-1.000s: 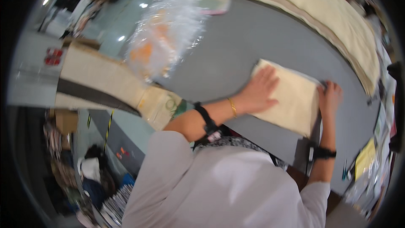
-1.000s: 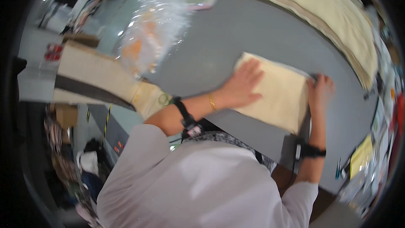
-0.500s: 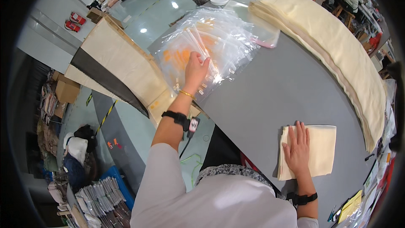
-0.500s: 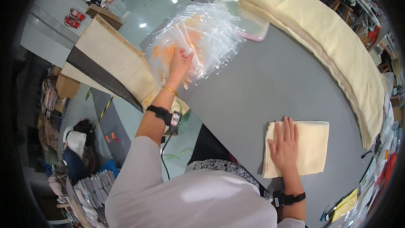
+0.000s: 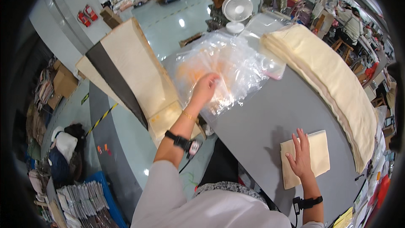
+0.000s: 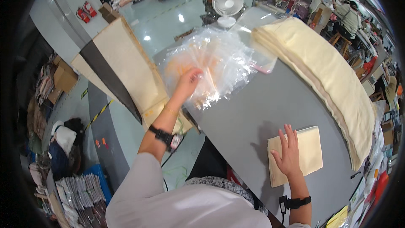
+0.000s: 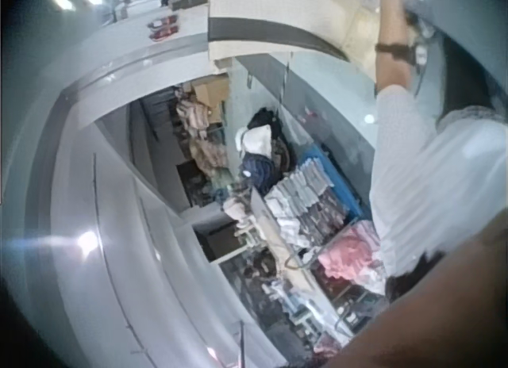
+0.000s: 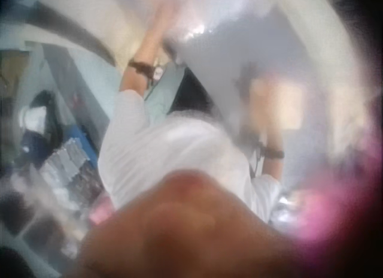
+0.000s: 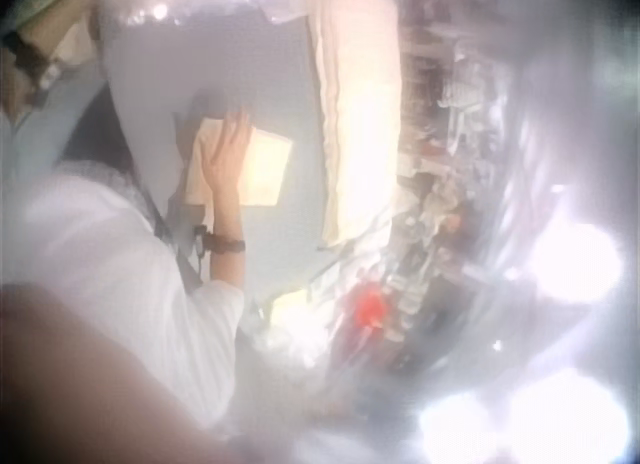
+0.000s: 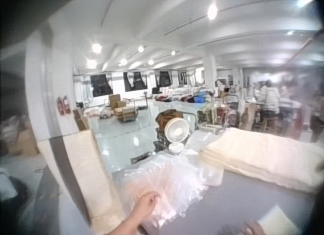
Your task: The person repeatedly folds light-colored fabric pieces on a table and places them into clear plastic bags. The person handles the fabric and bags by hand, smoothing and folding each piece before bagging it.
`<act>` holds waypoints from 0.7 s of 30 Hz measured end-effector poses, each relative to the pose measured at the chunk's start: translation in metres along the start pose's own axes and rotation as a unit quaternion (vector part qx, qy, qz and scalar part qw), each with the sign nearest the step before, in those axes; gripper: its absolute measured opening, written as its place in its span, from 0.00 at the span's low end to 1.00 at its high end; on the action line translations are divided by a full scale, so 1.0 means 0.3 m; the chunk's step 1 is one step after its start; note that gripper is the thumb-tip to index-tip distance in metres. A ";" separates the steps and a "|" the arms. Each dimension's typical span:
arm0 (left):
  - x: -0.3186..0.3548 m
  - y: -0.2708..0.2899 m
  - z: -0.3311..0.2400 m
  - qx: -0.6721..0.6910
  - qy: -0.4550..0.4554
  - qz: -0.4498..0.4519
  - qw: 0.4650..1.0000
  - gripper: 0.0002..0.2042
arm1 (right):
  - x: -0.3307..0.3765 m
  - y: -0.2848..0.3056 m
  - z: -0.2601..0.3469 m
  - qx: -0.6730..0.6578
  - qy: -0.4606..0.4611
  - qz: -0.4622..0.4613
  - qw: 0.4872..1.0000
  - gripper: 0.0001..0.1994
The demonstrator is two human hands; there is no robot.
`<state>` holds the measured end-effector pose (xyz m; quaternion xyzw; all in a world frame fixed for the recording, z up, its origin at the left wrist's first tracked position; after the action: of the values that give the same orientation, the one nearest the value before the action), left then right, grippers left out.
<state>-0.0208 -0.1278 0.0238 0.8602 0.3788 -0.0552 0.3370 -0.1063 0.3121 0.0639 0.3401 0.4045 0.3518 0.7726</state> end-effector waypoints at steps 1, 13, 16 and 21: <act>0.030 -0.015 -0.131 0.057 -0.051 0.043 0.996 0.14 | -0.041 0.028 0.059 0.061 0.010 0.000 0.998 0.31; 0.487 -0.170 -0.902 -0.015 -0.372 0.237 0.897 0.07 | -0.076 0.164 0.374 0.107 0.098 -0.129 0.981 0.09; 0.525 -0.187 -0.918 -0.096 -0.405 0.364 0.833 0.05 | 0.048 0.180 0.322 0.124 0.094 -0.098 0.983 0.07; 0.497 -0.059 -0.865 -0.224 -0.426 0.375 0.792 0.04 | 0.282 0.308 0.235 0.134 0.008 -0.128 0.983 0.08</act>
<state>0.0307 0.1337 0.1609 0.7247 -0.1539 -0.1988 0.6416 -0.0341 0.4127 0.1374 0.3833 0.4942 0.1947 0.7556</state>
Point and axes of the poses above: each hand's wrist, its own x-axis away from the middle knuckle, its own y-axis out of the back of the hand, z = x × y, the point moved 7 cm from there along -x, towards the middle knuckle, and after that the axes turned 6 degrees about -x, right-handed, at the moved point
